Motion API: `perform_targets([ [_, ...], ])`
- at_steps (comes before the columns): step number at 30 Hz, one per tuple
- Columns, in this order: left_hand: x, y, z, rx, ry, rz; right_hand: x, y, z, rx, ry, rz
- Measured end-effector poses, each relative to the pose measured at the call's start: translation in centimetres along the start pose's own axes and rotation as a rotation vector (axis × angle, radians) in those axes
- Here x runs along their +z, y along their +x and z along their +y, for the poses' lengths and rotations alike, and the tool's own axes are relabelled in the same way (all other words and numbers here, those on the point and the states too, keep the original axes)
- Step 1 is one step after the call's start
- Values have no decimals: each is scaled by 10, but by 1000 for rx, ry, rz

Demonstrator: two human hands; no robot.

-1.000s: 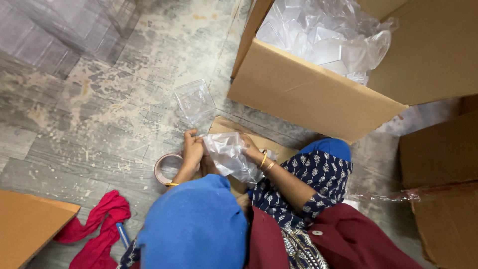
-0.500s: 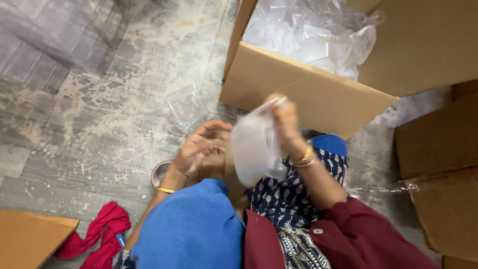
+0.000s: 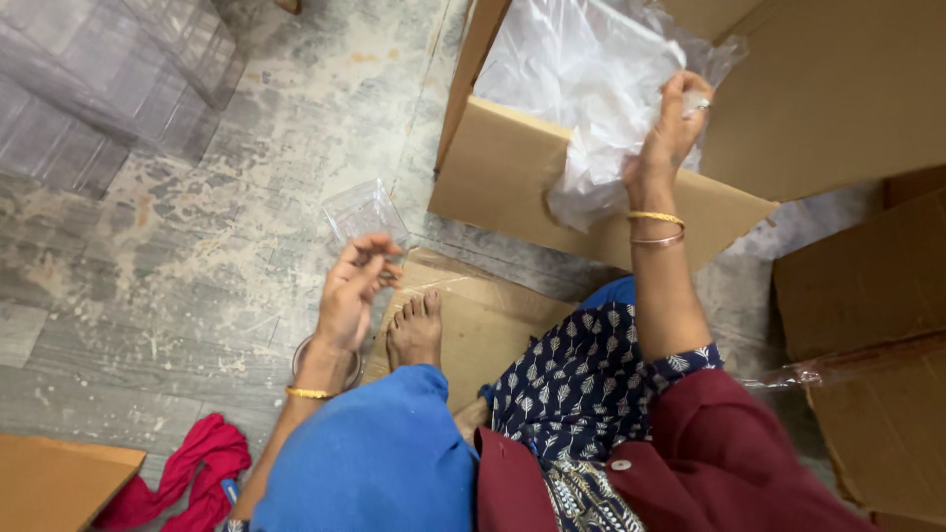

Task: The person sits on the floor and packs clear plastic containers into plastic bags, twisting the bag closed around each container. They place each bagged container into a cardboard box lined with plastic, and reach for more containers from a stack beside them.

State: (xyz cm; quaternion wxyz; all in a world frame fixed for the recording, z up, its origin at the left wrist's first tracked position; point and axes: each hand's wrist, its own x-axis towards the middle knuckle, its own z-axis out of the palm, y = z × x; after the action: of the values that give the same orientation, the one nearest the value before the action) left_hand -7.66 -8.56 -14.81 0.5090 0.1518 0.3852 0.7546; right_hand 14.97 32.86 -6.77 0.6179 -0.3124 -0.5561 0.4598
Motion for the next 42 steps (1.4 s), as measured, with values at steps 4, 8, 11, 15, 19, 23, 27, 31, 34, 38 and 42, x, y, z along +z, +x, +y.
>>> perform_targets([
  [4, -3, 8, 14, 90, 92, 174, -3, -39, -10, 36, 162, 33],
  [8, 23, 12, 28, 236, 300, 170, 21, -121, -42, 129, 335, -201],
  [11, 54, 11, 37, 327, 518, 86, 43, -184, -72, 379, 348, -409],
  [15, 88, 13, 49, 489, 846, -142, 61, -227, -93, 660, 353, -527],
  [19, 103, 12, 48, 541, 934, -222, 61, -232, -89, 673, 317, -598],
  [23, 101, 5, 40, 451, 790, -97, 61, -235, -85, 615, 320, -585],
  [27, 96, 2, 36, 489, 848, -38, 70, -240, -93, 600, 308, -544],
  [31, 98, 2, 38, 493, 862, -48, 75, -238, -103, 602, 350, -563],
  [34, 102, 1, 40, 553, 809, -106, 74, -235, -104, 535, 343, -571],
  [38, 105, -1, 42, 593, 879, -99, 70, -237, -98, 561, 322, -507],
  [42, 106, -2, 43, 571, 810, -97, 65, -241, -90, 638, 264, -490],
])
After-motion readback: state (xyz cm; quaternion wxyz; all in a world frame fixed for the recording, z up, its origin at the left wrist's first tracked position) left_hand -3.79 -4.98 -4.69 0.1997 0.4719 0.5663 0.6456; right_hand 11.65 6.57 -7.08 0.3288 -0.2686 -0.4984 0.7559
